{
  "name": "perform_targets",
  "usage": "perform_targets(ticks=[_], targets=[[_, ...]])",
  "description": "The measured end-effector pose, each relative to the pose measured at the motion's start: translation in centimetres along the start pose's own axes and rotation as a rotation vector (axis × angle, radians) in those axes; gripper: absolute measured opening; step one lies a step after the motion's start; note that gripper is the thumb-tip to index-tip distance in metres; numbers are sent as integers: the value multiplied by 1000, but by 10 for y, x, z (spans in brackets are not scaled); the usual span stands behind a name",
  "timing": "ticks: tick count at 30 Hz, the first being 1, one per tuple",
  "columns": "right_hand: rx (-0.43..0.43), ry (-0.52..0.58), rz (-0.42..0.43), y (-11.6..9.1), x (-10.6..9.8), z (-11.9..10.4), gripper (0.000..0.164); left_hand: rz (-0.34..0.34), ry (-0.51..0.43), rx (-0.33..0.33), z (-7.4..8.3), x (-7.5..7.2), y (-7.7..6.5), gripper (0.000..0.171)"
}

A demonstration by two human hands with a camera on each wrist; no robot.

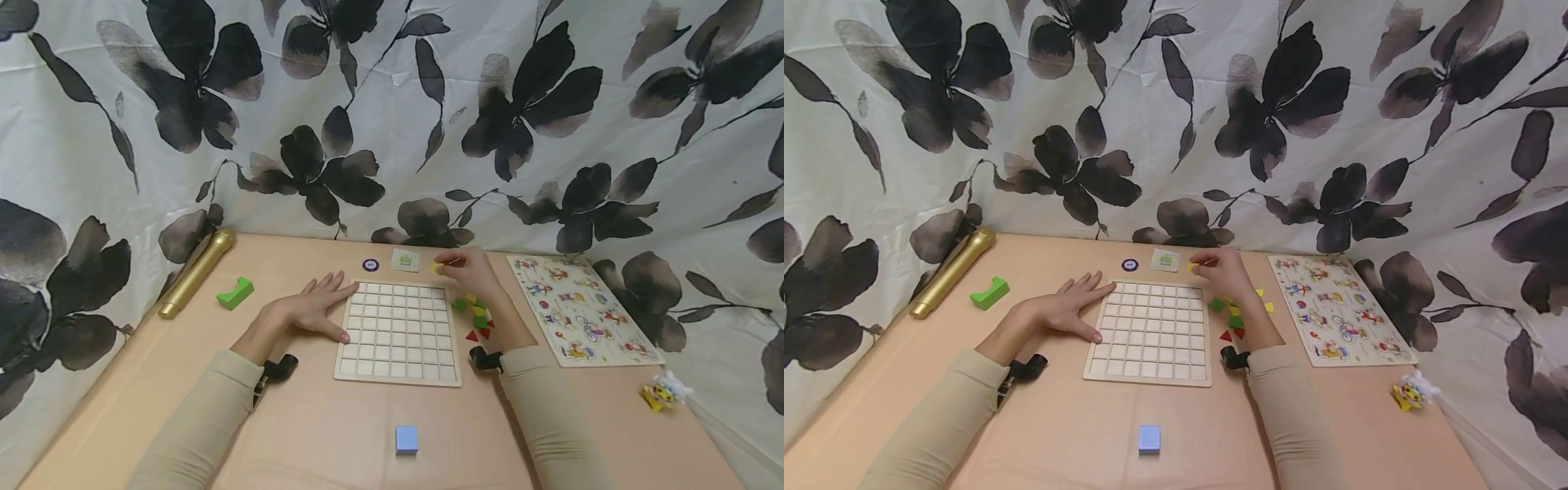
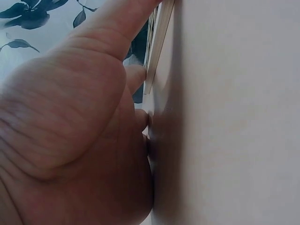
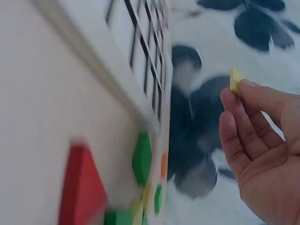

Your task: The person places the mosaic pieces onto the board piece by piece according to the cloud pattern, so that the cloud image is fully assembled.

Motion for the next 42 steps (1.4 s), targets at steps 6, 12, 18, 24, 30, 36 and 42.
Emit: perform_targets(ticks=[6, 12, 18, 24, 30, 36, 42], targets=[[-38, 1, -143, 2, 45, -13, 15, -3, -2, 2, -1, 1, -1, 121], [-133, -126, -297, 5, 86, -28, 9, -12, -4, -7, -2, 1, 0, 121], [-148, -219, -387, 5, 104, -36, 4, -1, -17, -9, -1, 0, -1, 121], [-112, -224, -426, 3, 105, -34, 1, 0, -17, -17, -1, 1, -2, 120], [-97, -217, -439, 2, 104, -31, 4, 0, -10, -17, -2, 3, -1, 120], [-149, -271, -465, 1, 106, -31, 12, 6, -7, -11, -2, 2, -1, 119], [-138, -323, -443, -1, 106, -30, 17, 8, -9, -9, -1, 0, -1, 119]])
Point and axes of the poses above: each hand's wrist, its own y-axis towards the middle knuckle, its own x-axis out of the palm, z = x × y, the point moved 4 cm from there along y, towards the middle knuckle, and after that the axes turned 11 degrees about z, right-handed, at the moved point
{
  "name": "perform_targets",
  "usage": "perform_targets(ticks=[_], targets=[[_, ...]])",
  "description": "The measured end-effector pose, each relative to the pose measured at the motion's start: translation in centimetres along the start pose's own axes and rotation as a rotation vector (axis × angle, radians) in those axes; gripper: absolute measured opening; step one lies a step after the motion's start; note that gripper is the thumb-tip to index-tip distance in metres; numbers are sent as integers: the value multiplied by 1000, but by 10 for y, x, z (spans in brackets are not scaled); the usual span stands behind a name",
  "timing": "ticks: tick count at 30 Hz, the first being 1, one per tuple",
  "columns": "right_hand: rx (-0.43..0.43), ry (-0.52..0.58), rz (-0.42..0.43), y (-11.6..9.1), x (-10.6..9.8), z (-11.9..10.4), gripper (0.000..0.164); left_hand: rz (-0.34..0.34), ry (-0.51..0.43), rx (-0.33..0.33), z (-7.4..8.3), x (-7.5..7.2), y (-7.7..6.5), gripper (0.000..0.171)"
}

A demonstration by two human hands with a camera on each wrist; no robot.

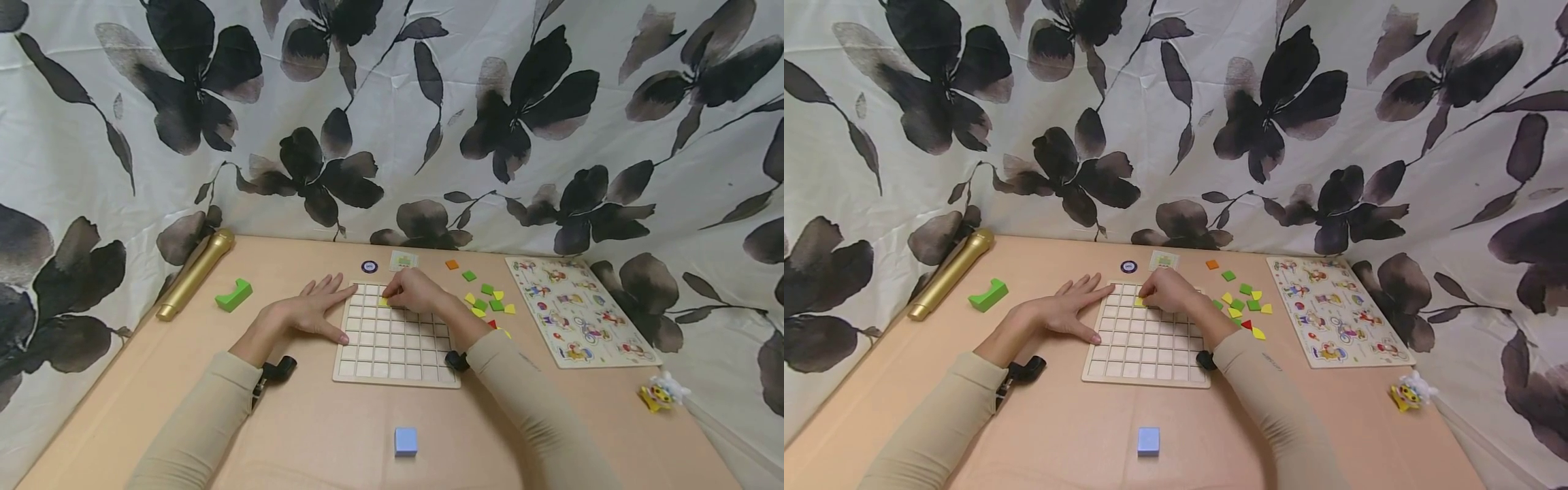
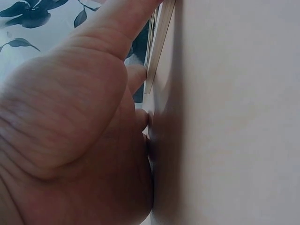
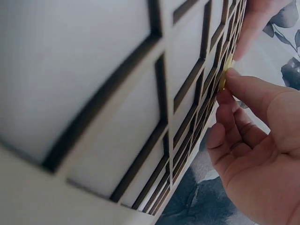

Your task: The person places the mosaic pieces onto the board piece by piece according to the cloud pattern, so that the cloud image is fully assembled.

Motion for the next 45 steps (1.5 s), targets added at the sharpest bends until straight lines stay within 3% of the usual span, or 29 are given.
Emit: perform_targets(ticks=[5, 9, 14, 19, 26, 30, 34, 45], targets=[[-37, -26, 5, -3, -5, -1, 26, 0, 1, -4, -1, 1, 0, 119], [-45, 10, 102, -4, -22, 6, 38, 1, 8, -7, -1, -1, 0, 120], [81, 79, 268, -5, -47, 34, 45, 0, 12, -5, 0, -1, 0, 120], [210, 89, 355, -6, -65, 72, 48, 5, 3, 0, -2, -1, -2, 120], [281, 9, 304, -13, -73, 107, 47, 4, 8, -5, -2, 0, -1, 121], [271, -116, 230, -13, -73, 116, 42, 4, 15, -2, -2, 1, 1, 121], [288, -237, 210, -12, -72, 119, 31, 6, 20, 3, -2, 1, 1, 120], [260, -215, 261, -15, -78, 116, 10, 5, 0, 4, -4, 2, 1, 120]])
Point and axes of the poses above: each hand's wrist, its own y-axis towards the middle knuckle, its own x-axis out of the palm, z = x × y, the point moved 4 cm from there along y, towards the middle knuckle, and after that the axes turned 11 degrees about z, right-handed, at the moved point
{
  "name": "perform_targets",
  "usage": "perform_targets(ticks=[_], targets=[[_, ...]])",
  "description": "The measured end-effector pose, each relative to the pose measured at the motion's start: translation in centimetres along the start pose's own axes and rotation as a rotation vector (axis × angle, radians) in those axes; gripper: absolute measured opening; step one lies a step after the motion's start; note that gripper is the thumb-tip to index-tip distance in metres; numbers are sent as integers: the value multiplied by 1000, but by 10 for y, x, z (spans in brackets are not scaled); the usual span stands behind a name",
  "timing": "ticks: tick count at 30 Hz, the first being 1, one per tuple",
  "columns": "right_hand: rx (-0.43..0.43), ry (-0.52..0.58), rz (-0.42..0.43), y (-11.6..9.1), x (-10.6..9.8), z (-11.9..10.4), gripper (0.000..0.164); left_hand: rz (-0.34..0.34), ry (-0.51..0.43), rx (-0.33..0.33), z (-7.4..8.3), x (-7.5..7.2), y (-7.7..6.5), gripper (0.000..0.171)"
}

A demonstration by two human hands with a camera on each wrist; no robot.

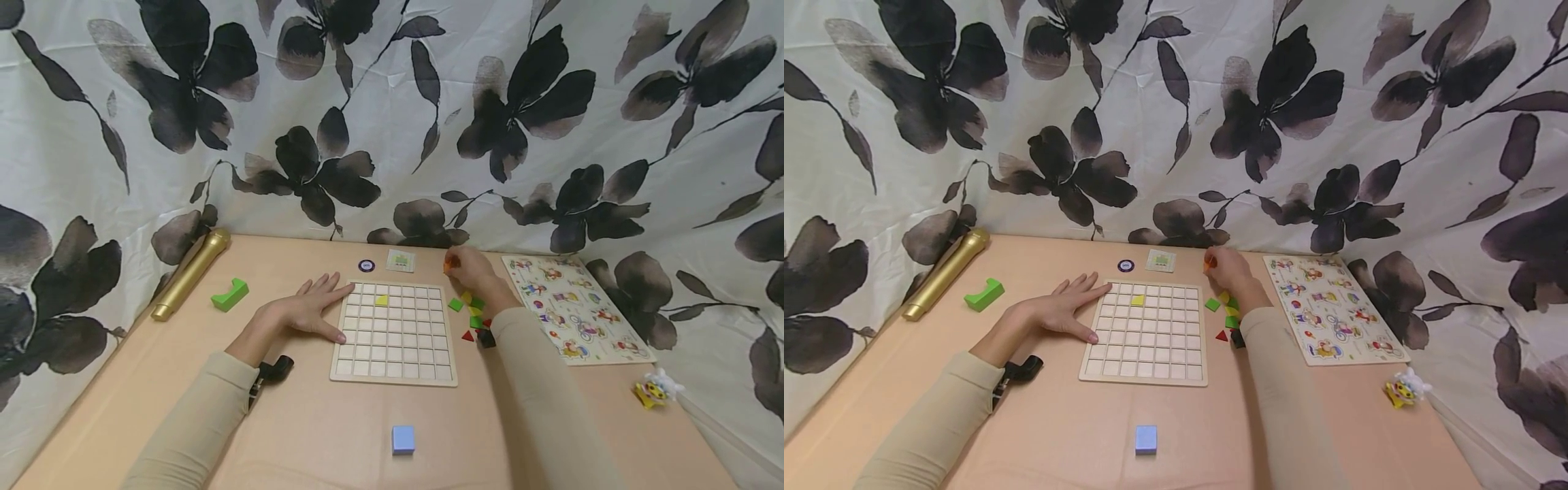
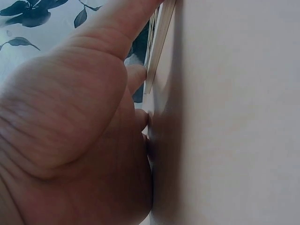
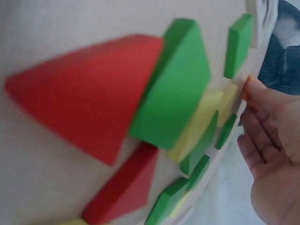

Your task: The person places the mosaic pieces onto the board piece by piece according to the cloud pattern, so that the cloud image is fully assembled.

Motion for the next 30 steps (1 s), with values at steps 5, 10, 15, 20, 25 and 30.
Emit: perform_targets(ticks=[5, 10, 15, 20, 25, 30], targets=[[-2, 138, 19, -2, -9, -9, 20, 0, -3, -1, 1, -1, 0, 120], [-59, 324, -3, -4, -11, -30, 25, 1, 2, 3, 1, -1, 0, 121], [-174, 418, -125, -9, -2, -58, 29, 7, 3, 4, 2, -1, 1, 121], [-273, 396, -253, -20, 15, -87, 25, 3, 7, -9, 1, 0, 2, 120], [-344, 233, -319, -30, 26, -104, 18, -3, 1, -14, 2, 0, 2, 120], [-340, 146, -302, -33, 33, -106, 19, 0, -4, -18, 2, 0, 2, 120]])
Point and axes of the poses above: each hand's wrist, its own y-axis towards the middle knuckle, its own x-axis out of the palm, z = x × y, the point moved 4 cm from there along y, towards the middle knuckle, and after that the axes turned 11 degrees about z, right-handed, at the moved point
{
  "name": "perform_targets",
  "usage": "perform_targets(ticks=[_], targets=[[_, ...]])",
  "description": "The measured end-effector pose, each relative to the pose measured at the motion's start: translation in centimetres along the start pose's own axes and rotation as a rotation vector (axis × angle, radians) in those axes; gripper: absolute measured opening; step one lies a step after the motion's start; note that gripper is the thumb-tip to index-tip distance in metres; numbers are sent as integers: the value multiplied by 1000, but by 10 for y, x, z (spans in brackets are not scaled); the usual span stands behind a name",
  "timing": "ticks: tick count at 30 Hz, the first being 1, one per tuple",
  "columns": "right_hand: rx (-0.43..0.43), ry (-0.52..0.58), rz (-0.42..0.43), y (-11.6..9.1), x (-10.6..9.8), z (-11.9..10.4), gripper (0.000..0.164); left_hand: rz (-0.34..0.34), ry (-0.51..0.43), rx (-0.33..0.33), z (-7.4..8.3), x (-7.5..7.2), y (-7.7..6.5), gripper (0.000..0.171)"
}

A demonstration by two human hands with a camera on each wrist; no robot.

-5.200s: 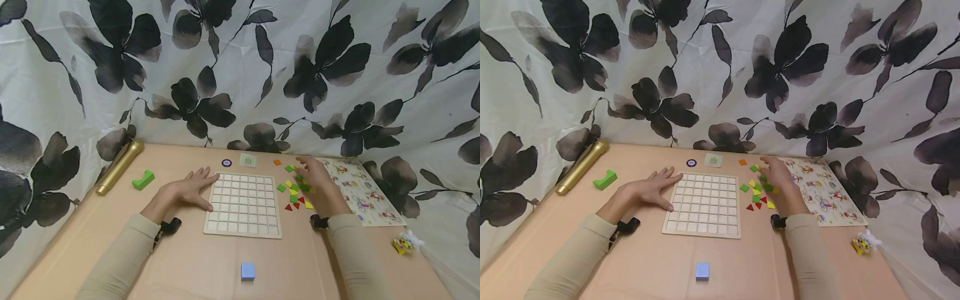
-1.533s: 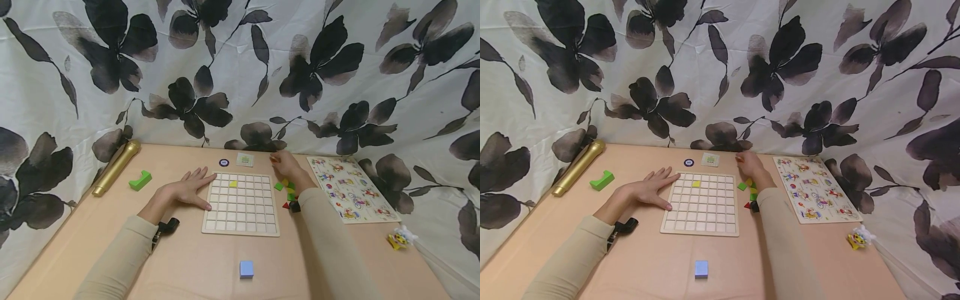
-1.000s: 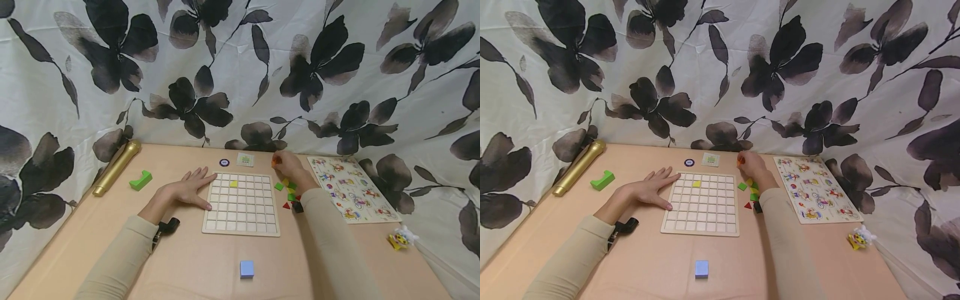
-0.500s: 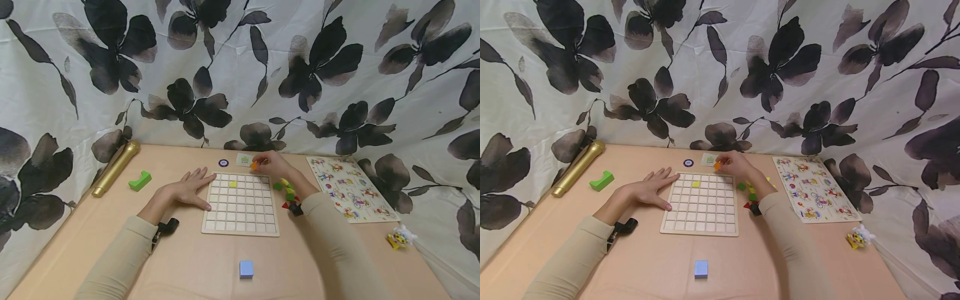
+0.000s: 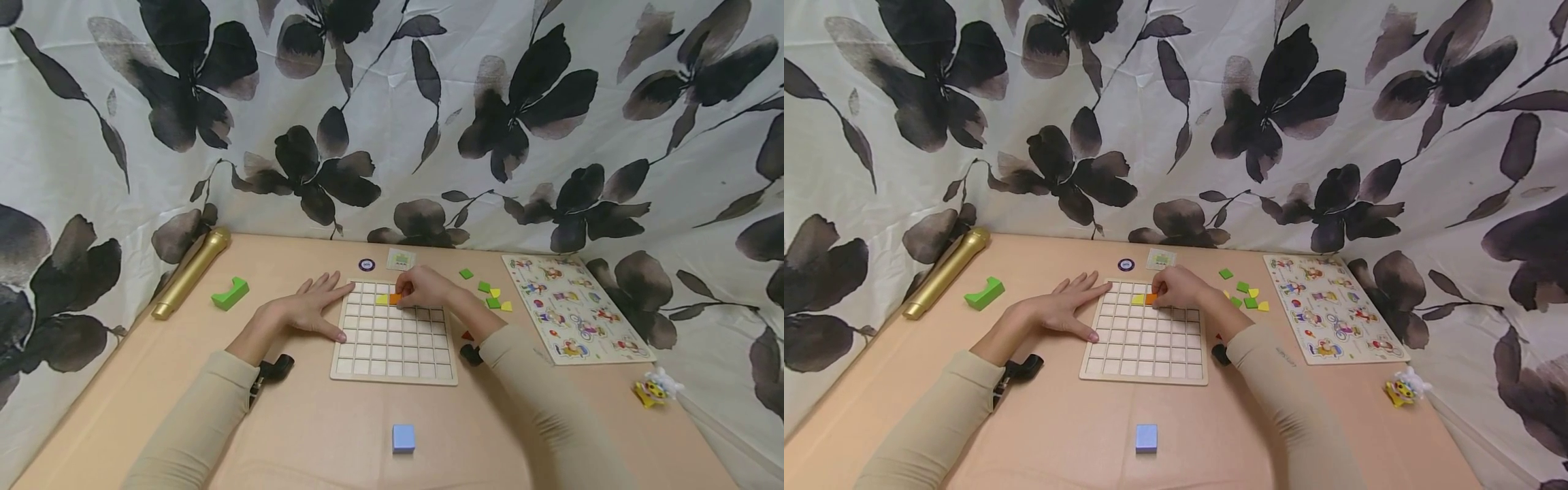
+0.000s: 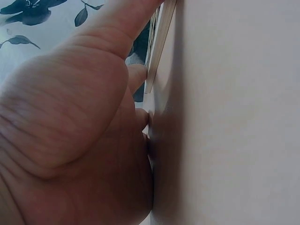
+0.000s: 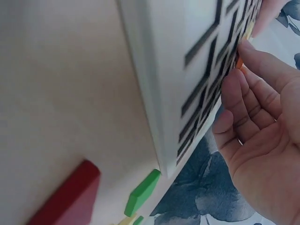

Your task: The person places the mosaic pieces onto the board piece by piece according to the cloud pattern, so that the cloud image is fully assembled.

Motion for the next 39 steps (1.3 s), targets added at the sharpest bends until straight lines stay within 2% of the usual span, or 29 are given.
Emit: perform_targets(ticks=[8, 11, 13, 16, 20, 23, 30, 36, 39], targets=[[40, 50, 6, -3, 3, 4, 21, 3, 1, 1, 2, 0, -1, 120], [30, 62, 46, -9, -2, 4, 24, 2, -1, 7, 2, 1, -1, 119], [27, 89, 100, -16, -10, 5, 29, 1, 0, 11, 2, 1, -1, 119], [46, 134, 226, -30, -29, 9, 34, -2, 4, 12, 3, 1, -1, 120], [157, 155, 395, -51, -54, 25, 39, -1, 5, 5, 3, 0, -1, 120], [256, 128, 451, -64, -68, 43, 43, 1, 2, -1, 2, 0, -1, 120], [381, 65, 418, -94, -89, 85, 44, 8, 8, 7, 2, 0, -1, 121], [513, -15, 329, -115, -90, 113, 39, 11, 13, 5, 1, 1, -1, 121], [548, -73, 297, -120, -88, 122, 35, 13, 9, 8, 2, 1, -1, 120]])
Point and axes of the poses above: each hand's wrist, its own y-axis towards the middle knuckle, its own x-axis out of the palm, z = x × y, the point moved 4 cm from there along y, towards the middle knuckle, and after that the axes turned 11 degrees about z, right-handed, at the moved point
